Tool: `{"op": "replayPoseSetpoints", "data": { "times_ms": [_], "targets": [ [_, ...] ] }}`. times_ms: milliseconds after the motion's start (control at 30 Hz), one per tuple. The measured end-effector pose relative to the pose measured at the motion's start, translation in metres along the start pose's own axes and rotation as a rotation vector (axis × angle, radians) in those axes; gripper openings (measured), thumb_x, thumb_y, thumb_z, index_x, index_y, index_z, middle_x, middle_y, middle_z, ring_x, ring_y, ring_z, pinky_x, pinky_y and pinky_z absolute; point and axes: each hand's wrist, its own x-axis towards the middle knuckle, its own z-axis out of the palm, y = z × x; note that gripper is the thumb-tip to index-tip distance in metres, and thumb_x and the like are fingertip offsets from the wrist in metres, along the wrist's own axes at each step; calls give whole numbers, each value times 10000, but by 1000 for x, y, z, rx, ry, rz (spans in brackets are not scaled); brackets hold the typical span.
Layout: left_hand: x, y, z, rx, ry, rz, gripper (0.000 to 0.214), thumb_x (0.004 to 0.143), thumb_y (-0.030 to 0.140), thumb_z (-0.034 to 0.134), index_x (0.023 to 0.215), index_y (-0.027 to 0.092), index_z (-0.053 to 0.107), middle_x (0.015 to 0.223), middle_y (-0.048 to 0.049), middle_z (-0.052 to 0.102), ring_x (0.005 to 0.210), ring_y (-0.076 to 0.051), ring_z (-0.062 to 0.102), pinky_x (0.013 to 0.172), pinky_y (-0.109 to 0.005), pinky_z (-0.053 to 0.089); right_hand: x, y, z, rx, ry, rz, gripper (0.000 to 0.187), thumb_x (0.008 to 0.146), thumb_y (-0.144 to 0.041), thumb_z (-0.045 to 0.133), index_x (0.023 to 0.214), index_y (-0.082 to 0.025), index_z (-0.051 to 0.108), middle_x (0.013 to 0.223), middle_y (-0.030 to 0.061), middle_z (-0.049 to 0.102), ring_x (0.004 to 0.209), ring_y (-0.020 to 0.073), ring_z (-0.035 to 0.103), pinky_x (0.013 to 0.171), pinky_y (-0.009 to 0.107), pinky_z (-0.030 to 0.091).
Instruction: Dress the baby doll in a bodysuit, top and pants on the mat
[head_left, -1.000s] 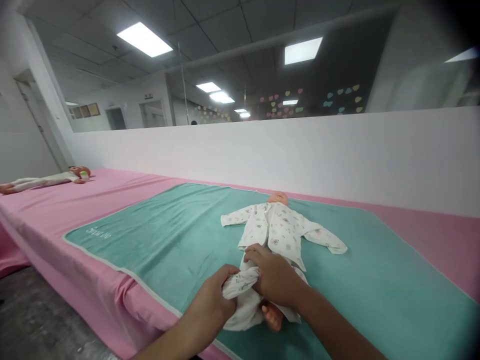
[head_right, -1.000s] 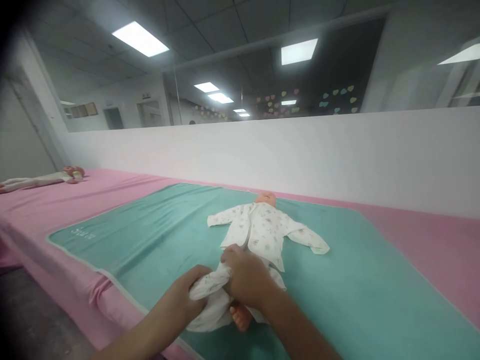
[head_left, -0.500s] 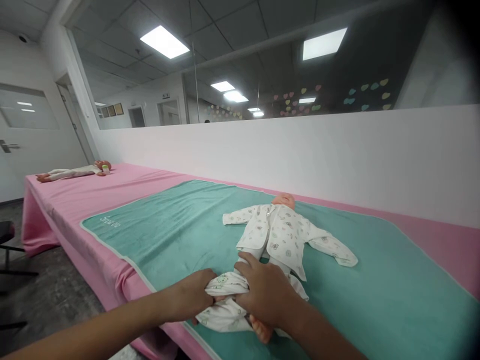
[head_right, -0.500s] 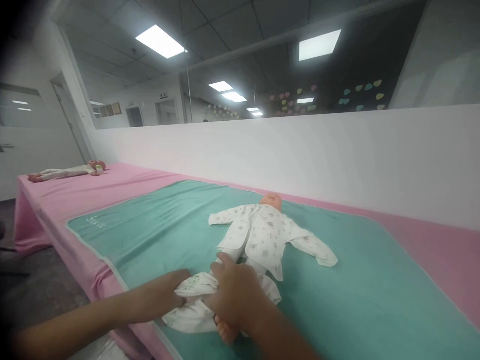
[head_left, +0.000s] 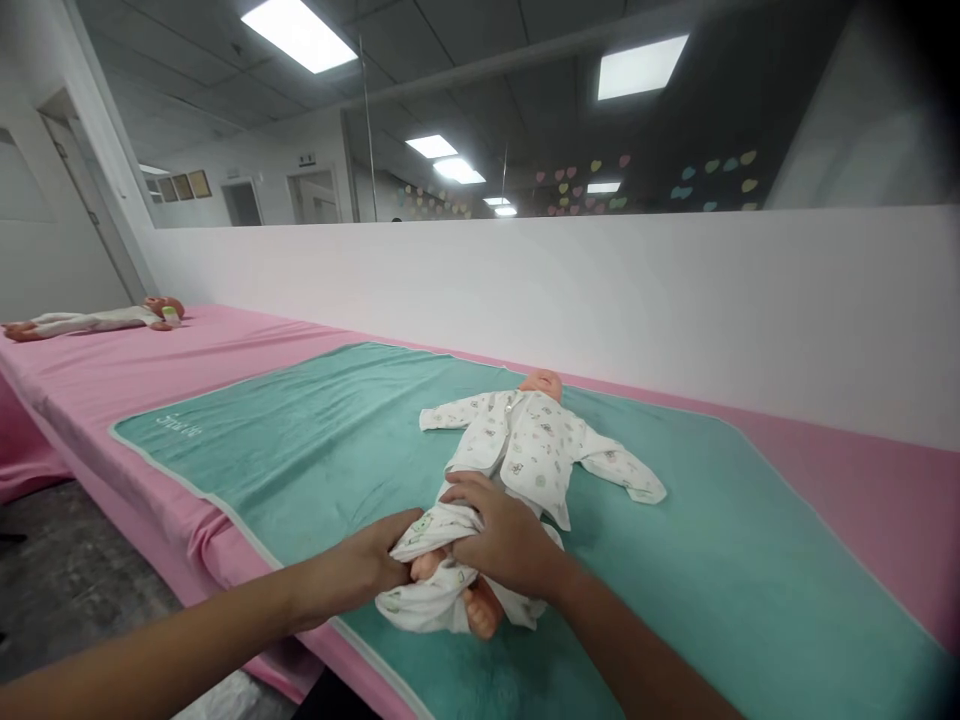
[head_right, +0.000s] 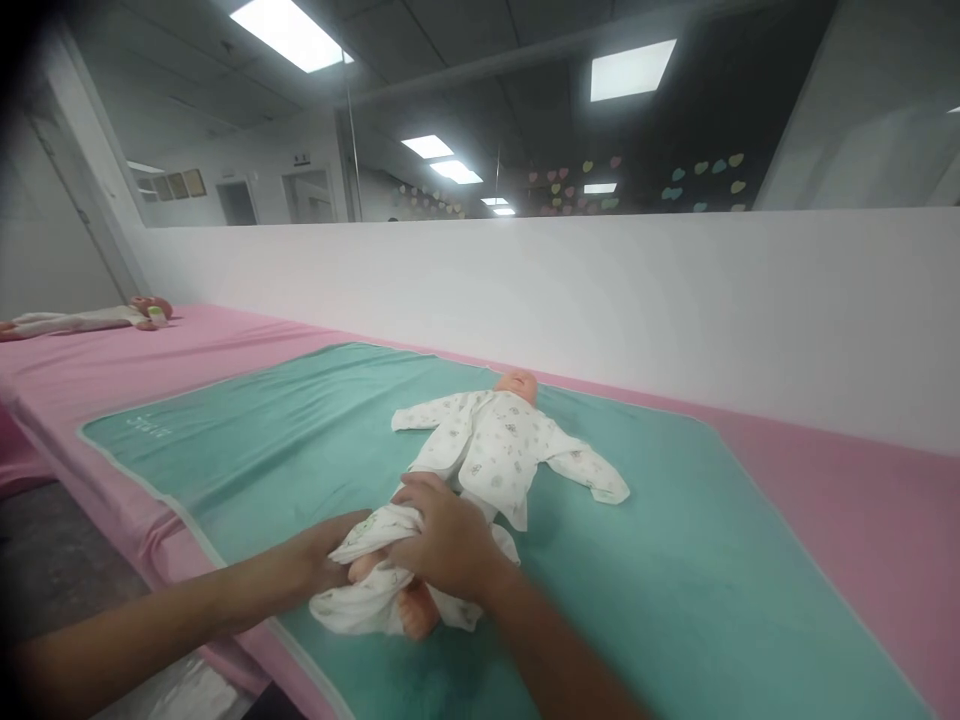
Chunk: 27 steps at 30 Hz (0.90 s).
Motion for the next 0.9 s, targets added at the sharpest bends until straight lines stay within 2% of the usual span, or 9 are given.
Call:
{"op": "replayPoseSetpoints", "data": {
  "times_ms": [133,267,400,467,600,700,767,833,900],
  "targets": [
    [13,-4,5,124,100,16,233,683,343,588,841,183,526,768,21,594,702,-152,524,589,-229,393,0,-1,-11,150,-51,-35,497,637,-170,602,1115,-287,532,1357,-13,371,1222,218,385,974,349,358],
    [25,-3,0,203,207,112,205,702,330,575,850,197,527,773,28,610,733,-165,547,641,-249,410,-2,-3,-18,205,-103,-107,507,644,-151,604,1131,-264,519,1371,14,311,1243,222,350,991,353,353],
    [34,-10,0,156,394,164,179,727,320,553,858,202,521,809,17,613,768,-172,557,693,-271,425,-2,0,-11,185,-11,-208,495,666,-49,499,1118,-250,502,1307,19,358,1184,183,398,989,332,357],
    [35,-15,3,134,433,160,212,728,321,567,897,204,519,838,9,612,787,-178,559,718,-283,429,-1,2,-3,150,74,-250,485,668,-19,455,1094,-244,503,1217,21,422,1108,166,444,954,319,382],
    [32,-22,4,38,293,155,328,717,313,607,1006,214,485,880,0,596,816,-190,552,714,-292,439,0,5,9,53,201,-235,335,699,-48,453,979,-218,527,1022,23,495,927,166,491,809,310,431],
    [28,-23,-1,-168,182,176,429,686,290,658,1060,220,460,978,-13,581,925,-203,541,788,-299,438,0,5,8,27,238,-184,240,729,-72,457,917,-210,514,955,14,504,871,158,491,761,297,426],
    [26,-22,-6,-324,94,176,447,696,280,648,1097,216,459,1046,-34,575,990,-218,532,829,-312,432,0,4,1,38,189,-176,233,722,-93,501,922,-213,509,965,5,503,874,154,494,759,287,423],
    [24,-22,-11,-436,27,181,394,769,326,558,1132,204,463,1091,-63,572,1009,-229,540,839,-334,437,-1,3,-8,69,88,-168,264,719,-161,578,967,-221,511,1013,4,505,901,157,499,771,284,423],
    [25,-23,-16,-451,53,191,373,853,411,406,1149,195,471,1122,-87,566,1028,-232,545,855,-355,438,-1,5,-16,128,19,-145,287,751,-273,606,1019,-225,516,1056,12,515,923,162,508,781,285,426]
  ]
}}
